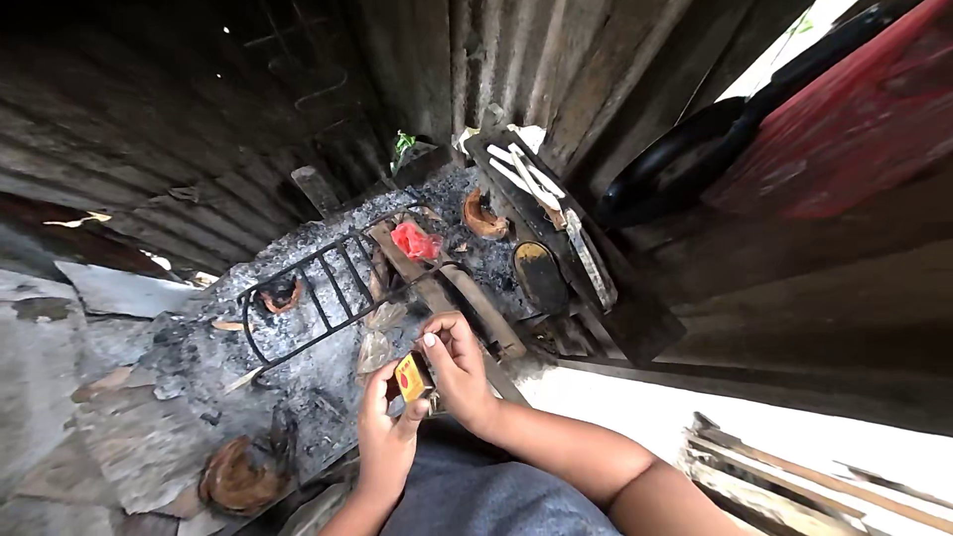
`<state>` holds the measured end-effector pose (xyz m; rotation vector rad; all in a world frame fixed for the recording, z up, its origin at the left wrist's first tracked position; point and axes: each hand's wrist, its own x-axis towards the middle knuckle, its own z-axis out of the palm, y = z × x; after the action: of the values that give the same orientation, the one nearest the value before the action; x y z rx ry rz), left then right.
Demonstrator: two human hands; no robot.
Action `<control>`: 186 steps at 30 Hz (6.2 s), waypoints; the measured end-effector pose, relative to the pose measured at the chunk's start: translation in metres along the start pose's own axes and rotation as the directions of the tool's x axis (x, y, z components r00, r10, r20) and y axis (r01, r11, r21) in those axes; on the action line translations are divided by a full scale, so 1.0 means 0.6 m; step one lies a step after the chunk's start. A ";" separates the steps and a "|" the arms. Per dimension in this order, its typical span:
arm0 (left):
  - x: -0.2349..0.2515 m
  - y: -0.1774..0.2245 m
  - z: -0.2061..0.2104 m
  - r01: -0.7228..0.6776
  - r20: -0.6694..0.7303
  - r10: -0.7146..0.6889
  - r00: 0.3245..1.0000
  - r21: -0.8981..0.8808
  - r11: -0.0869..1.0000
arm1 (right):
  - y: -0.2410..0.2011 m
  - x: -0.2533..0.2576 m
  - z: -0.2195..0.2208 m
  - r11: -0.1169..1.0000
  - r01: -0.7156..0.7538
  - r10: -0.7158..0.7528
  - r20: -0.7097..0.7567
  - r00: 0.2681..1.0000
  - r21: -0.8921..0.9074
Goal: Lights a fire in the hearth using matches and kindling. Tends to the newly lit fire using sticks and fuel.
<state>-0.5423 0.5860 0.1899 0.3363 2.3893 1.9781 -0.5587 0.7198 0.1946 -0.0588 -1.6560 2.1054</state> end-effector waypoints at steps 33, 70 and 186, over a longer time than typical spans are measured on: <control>-0.080 -0.046 -0.152 0.486 -0.332 -0.445 0.832 0.050 0.872 | 0.219 0.096 -0.147 0.813 -0.529 0.412 -0.401 0.818 -0.242; -0.591 -0.242 -0.316 0.968 -0.424 -0.885 0.195 0.226 0.105 | 0.382 0.181 -0.063 0.527 -0.537 0.467 -0.304 0.830 -0.659; -0.498 -0.307 -0.318 0.948 -0.196 -0.965 0.176 0.297 0.112 | 0.257 0.246 0.025 -0.262 0.292 0.464 0.145 0.874 -0.920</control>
<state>-0.3078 0.3159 0.0122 -0.9920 1.8949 0.8185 -0.7453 0.7353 0.0911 -0.1891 -3.3184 -0.0858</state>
